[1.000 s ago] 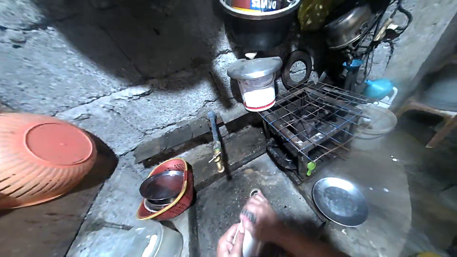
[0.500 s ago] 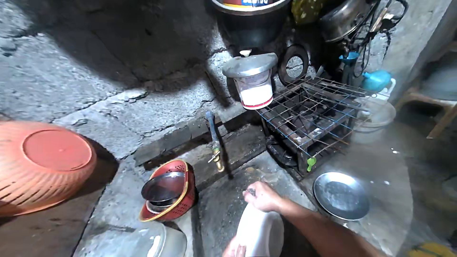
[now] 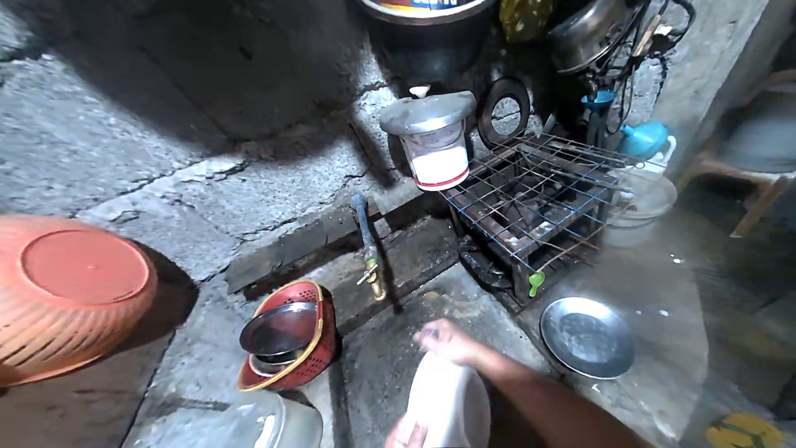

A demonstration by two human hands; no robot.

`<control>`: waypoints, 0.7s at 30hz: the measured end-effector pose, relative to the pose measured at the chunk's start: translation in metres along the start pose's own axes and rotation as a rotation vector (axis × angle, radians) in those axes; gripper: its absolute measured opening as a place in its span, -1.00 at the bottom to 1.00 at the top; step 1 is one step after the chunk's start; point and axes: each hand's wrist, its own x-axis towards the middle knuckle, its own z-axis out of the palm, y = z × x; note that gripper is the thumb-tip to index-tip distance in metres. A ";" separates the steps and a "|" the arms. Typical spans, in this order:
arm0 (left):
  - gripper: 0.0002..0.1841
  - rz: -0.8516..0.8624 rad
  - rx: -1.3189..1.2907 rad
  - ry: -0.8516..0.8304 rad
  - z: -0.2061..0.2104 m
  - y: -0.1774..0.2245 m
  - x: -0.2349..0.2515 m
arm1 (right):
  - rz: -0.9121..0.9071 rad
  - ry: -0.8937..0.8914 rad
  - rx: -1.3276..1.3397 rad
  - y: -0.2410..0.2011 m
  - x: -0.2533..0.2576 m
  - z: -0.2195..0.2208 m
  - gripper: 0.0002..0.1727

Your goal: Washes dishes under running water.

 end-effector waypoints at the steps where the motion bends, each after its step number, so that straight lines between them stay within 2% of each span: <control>1: -0.79 0.025 -0.033 -0.023 -0.004 0.003 -0.003 | 0.086 0.029 0.037 0.008 0.005 -0.008 -0.48; 3: -0.82 0.021 -0.075 -0.095 -0.008 0.005 -0.006 | 0.083 0.004 -0.103 0.000 -0.002 -0.011 -0.49; 5: -0.86 -0.042 -0.051 -0.154 -0.004 0.010 0.000 | -0.098 -0.084 -0.311 -0.023 -0.017 0.000 -0.49; 6: -0.87 -0.058 -0.041 -0.126 0.000 0.011 0.003 | -0.216 -0.080 -0.352 -0.027 -0.021 0.012 -0.48; 7: -0.84 -0.060 -0.051 -0.077 0.004 0.011 0.006 | -0.268 -0.045 -0.300 -0.026 -0.019 0.019 -0.50; 8: -0.81 -0.067 -0.085 -0.029 0.007 0.010 0.007 | -0.240 0.010 -0.152 -0.020 -0.013 0.021 -0.51; 10: -0.74 -0.094 -0.187 0.071 0.007 0.001 0.005 | 0.054 0.087 0.214 0.000 0.003 0.017 -0.48; 11: -0.73 -0.098 -0.242 0.126 0.007 -0.006 0.004 | 0.229 0.122 0.285 0.010 0.010 0.015 -0.45; 13: -0.73 -0.068 -0.343 0.213 0.002 -0.020 0.005 | 0.455 0.158 0.236 0.020 0.009 0.008 -0.40; 15: -0.76 -0.010 -0.336 0.264 -0.011 -0.024 0.013 | 0.567 0.174 0.170 0.032 -0.002 0.004 -0.40; 18: -0.78 0.055 0.000 0.246 -0.024 -0.007 0.042 | 0.622 0.205 0.204 0.064 -0.030 0.002 -0.44; 21: -0.70 0.094 0.674 0.151 -0.033 -0.014 0.082 | 0.552 0.226 0.167 0.083 -0.067 0.004 -0.42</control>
